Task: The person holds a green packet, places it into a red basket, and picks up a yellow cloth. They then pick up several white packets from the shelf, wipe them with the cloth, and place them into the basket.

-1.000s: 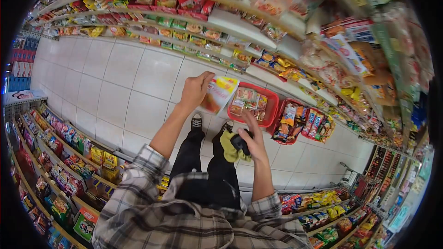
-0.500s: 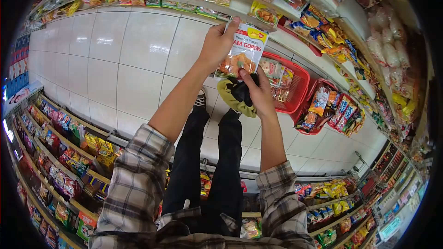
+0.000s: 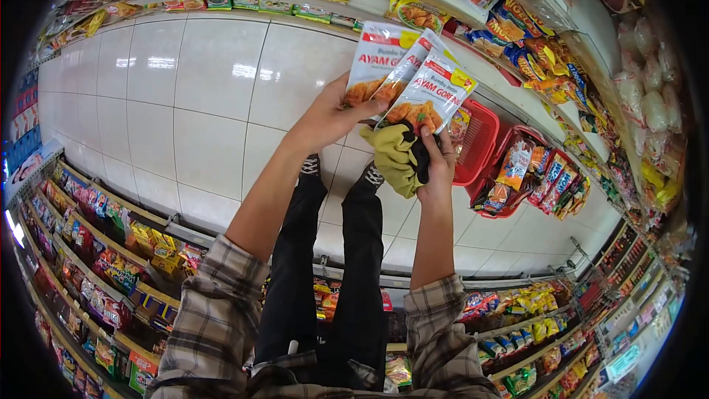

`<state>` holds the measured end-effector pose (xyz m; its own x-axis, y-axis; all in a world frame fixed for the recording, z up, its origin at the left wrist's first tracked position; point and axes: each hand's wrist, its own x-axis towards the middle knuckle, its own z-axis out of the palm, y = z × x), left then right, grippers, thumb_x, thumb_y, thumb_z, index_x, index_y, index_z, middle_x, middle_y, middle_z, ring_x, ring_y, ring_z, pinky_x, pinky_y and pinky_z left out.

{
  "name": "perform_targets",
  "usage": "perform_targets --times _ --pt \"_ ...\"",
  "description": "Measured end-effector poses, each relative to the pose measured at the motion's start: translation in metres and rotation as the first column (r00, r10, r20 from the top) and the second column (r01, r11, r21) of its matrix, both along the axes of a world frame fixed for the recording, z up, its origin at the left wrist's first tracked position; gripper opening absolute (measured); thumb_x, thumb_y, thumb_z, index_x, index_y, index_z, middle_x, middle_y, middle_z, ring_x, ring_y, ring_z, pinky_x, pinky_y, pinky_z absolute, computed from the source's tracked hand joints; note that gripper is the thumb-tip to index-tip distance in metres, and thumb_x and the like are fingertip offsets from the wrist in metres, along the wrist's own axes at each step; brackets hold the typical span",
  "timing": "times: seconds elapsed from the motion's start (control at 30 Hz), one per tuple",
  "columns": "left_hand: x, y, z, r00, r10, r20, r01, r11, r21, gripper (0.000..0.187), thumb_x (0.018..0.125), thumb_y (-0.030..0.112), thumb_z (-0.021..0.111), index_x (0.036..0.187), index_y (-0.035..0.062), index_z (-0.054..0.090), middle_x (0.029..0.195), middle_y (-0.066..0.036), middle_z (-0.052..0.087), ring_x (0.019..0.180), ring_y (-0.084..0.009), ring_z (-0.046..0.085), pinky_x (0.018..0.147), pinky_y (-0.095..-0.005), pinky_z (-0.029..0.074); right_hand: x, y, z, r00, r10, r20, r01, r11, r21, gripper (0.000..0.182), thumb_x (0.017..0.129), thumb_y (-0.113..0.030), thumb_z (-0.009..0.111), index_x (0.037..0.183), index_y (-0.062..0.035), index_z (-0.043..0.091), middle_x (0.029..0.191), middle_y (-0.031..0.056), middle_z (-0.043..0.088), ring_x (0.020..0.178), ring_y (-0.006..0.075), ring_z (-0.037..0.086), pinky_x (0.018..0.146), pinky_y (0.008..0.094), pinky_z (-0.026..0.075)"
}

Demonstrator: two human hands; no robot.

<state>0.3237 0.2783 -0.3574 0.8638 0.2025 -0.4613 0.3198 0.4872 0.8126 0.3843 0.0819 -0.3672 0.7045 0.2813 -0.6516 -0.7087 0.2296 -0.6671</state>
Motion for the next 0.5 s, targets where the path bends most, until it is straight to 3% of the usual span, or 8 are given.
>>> perform_targets --times 0.07,0.17,0.27,0.3,0.43,0.5 --pt "0.004 -0.001 0.004 0.998 -0.066 -0.017 0.067 0.998 0.008 0.055 0.084 0.023 0.074 0.127 -0.0026 0.05 0.115 -0.011 0.063 0.103 -0.0151 0.059 0.088 -0.031 0.049 0.005 0.004 0.004 0.999 -0.018 0.032 0.017 0.999 0.031 0.038 0.089 -0.007 0.066 0.125 -0.0004 0.056 0.112 0.007 0.064 0.099 0.0128 0.061 0.083 0.0258 0.05" --pt "0.016 -0.01 0.001 0.992 -0.084 0.093 0.068 0.985 0.161 0.057 0.081 0.021 0.077 0.125 -0.0033 0.051 0.11 -0.011 0.066 0.096 -0.0139 0.062 0.084 -0.0292 0.051 0.014 0.003 0.004 0.988 0.089 0.127 -0.073 0.99 -0.122 0.037 0.09 -0.008 0.064 0.126 -0.0008 0.055 0.112 0.007 0.063 0.1 0.013 0.059 0.088 0.0263 0.047" --pt "0.034 -0.022 0.0 0.995 0.007 0.101 -0.032 0.968 0.25 0.057 0.078 0.02 0.08 0.122 -0.0036 0.053 0.101 -0.01 0.069 0.088 -0.0118 0.064 0.079 -0.0279 0.053 0.023 0.008 0.009 0.86 0.371 0.351 -0.237 0.899 -0.369 0.034 0.092 -0.011 0.062 0.124 -0.0011 0.056 0.112 0.0069 0.062 0.101 0.013 0.057 0.09 0.0264 0.043" --pt "0.038 -0.026 -0.008 0.997 0.018 0.075 -0.038 0.959 0.279 0.048 0.078 0.02 0.079 0.115 -0.0039 0.059 0.094 -0.009 0.07 0.082 -0.0099 0.064 0.074 -0.027 0.053 0.026 0.009 0.01 0.837 0.414 0.357 -0.267 0.879 -0.395 0.033 0.094 -0.014 0.059 0.124 -0.0011 0.054 0.113 0.0067 0.061 0.103 0.0135 0.055 0.093 0.027 0.04" --pt "0.062 -0.027 -0.015 0.984 0.018 0.178 -0.042 0.991 0.13 0.038 0.078 0.015 0.079 0.106 -0.0056 0.065 0.096 -0.009 0.07 0.086 -0.0097 0.064 0.075 -0.0258 0.053 0.05 0.008 0.007 0.848 0.386 0.363 -0.287 0.91 -0.298 0.041 0.095 -0.014 0.056 0.131 0.0004 0.044 0.12 0.0094 0.056 0.11 0.0157 0.051 0.096 0.0282 0.038" --pt "0.073 -0.024 -0.011 0.989 0.017 0.144 -0.046 0.978 0.205 0.037 0.078 0.017 0.08 0.104 -0.0052 0.066 0.093 -0.008 0.07 0.082 -0.0089 0.063 0.072 -0.025 0.052 0.055 0.012 0.003 0.847 0.371 0.379 -0.278 0.919 -0.279 0.041 0.094 -0.013 0.058 0.13 0.0011 0.044 0.122 0.0096 0.056 0.112 0.0164 0.051 0.097 0.0287 0.038"
